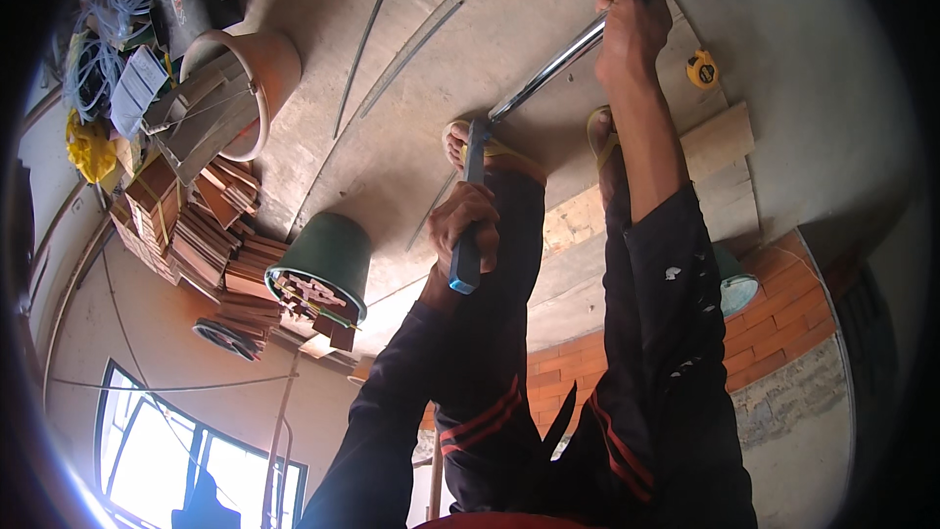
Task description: The person measures and cuts several metal rods using a tape measure and a hacksaw. They repeatedly measure lengths, mark the rods, and saw them to size, placing the cut pieces on the floor.
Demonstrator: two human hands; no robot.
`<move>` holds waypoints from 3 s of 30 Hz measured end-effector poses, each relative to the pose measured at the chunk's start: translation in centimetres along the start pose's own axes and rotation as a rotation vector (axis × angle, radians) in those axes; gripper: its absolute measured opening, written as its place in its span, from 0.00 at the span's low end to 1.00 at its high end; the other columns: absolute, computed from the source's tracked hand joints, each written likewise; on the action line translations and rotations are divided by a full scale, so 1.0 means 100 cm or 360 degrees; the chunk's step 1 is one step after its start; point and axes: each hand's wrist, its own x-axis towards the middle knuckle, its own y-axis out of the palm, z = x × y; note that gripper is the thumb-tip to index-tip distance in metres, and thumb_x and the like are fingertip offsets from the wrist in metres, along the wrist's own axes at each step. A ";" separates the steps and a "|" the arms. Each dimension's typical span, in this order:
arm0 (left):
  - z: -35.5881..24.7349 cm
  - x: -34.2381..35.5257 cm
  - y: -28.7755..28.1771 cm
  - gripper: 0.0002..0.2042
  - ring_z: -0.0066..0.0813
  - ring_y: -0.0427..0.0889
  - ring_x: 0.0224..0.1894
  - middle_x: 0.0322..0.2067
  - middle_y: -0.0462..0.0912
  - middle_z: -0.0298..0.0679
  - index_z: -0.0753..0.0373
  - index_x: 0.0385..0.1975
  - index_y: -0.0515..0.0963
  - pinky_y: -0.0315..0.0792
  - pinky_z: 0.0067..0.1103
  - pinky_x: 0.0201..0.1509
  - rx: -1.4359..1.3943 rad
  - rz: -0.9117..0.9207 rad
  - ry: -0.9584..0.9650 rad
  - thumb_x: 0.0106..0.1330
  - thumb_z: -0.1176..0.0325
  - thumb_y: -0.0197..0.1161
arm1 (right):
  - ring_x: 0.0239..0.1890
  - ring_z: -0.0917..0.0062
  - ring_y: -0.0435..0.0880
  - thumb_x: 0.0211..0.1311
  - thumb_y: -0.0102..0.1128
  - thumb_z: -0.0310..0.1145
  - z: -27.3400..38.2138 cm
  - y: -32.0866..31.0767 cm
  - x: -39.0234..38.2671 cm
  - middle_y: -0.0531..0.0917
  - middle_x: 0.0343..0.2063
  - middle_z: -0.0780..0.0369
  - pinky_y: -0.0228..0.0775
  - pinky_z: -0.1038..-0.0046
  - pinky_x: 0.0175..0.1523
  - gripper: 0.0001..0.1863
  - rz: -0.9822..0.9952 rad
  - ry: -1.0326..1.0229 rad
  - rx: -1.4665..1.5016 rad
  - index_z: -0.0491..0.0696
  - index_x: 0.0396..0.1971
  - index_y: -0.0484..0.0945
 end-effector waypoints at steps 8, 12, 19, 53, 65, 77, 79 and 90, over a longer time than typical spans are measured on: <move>-0.001 -0.005 0.005 0.07 0.39 0.77 0.27 0.17 0.72 0.38 0.61 0.20 0.70 0.72 0.28 0.33 0.0000 0.0028 0.0006 0.40 0.76 0.60 | 0.27 0.79 0.72 0.48 0.62 0.28 0.005 0.001 -0.032 0.72 0.23 0.65 0.64 0.77 0.38 0.07 -0.0070 -0.0141 0.0041 0.46 0.25 0.72; 0.000 -0.008 0.006 0.07 0.39 0.77 0.27 0.17 0.72 0.38 0.61 0.20 0.70 0.72 0.28 0.33 -0.0009 0.0024 0.0029 0.40 0.76 0.60 | 0.28 0.78 0.70 0.47 0.61 0.24 0.011 -0.002 -0.054 0.71 0.23 0.65 0.64 0.76 0.40 0.07 -0.0075 -0.0161 0.0079 0.48 0.23 0.70; -0.001 -0.012 0.005 0.08 0.39 0.77 0.26 0.17 0.71 0.38 0.61 0.19 0.70 0.72 0.28 0.32 -0.0050 0.0005 -0.0009 0.37 0.76 0.61 | 0.29 0.80 0.69 0.50 0.60 0.27 0.017 -0.010 -0.087 0.70 0.21 0.65 0.59 0.76 0.43 0.07 -0.0012 -0.0229 0.0130 0.46 0.22 0.69; -0.022 -0.015 0.002 0.08 0.40 0.77 0.33 0.23 0.74 0.39 0.62 0.24 0.72 0.70 0.30 0.41 0.0116 0.0043 -0.0224 0.42 0.76 0.61 | 0.34 0.79 0.70 0.64 0.46 0.36 0.073 -0.050 -0.088 0.77 0.37 0.61 0.62 0.79 0.46 0.18 0.1173 0.0482 -0.0222 0.39 0.43 0.77; -0.055 -0.022 -0.080 0.28 0.45 0.78 0.44 0.45 0.72 0.48 0.64 0.60 0.61 0.74 0.32 0.49 -0.0435 0.0895 -0.1293 0.59 0.69 0.60 | 0.58 0.70 0.69 0.62 0.40 0.25 0.106 -0.043 -0.060 0.65 0.61 0.57 0.58 0.66 0.67 0.25 0.1678 0.1123 -0.0853 0.37 0.61 0.59; -0.053 -0.008 -0.014 0.12 0.21 0.67 0.15 0.18 0.68 0.32 0.62 0.26 0.68 0.62 0.21 0.15 -0.1201 -0.0040 -0.2813 0.66 0.62 0.56 | 0.51 0.57 0.77 0.65 0.39 0.27 0.116 -0.025 -0.039 0.66 0.56 0.51 0.69 0.61 0.60 0.30 0.1901 0.1699 -0.1348 0.37 0.65 0.46; -0.054 -0.002 -0.028 0.12 0.17 0.61 0.14 0.21 0.66 0.32 0.64 0.28 0.66 0.59 0.17 0.14 -0.1327 -0.0161 -0.2856 0.69 0.63 0.53 | 0.49 0.57 0.78 0.65 0.38 0.28 0.119 -0.011 -0.032 0.67 0.53 0.50 0.72 0.61 0.57 0.30 0.1963 0.1730 -0.1580 0.37 0.65 0.45; -0.056 0.016 -0.031 0.15 0.14 0.56 0.13 0.16 0.57 0.26 0.62 0.35 0.65 0.55 0.15 0.14 -0.1357 -0.0171 -0.2847 0.69 0.54 0.53 | 0.32 0.56 0.84 0.59 0.48 0.34 0.080 0.033 -0.009 0.78 0.30 0.38 0.82 0.67 0.35 0.19 0.1970 0.2178 -0.2048 0.29 0.37 0.64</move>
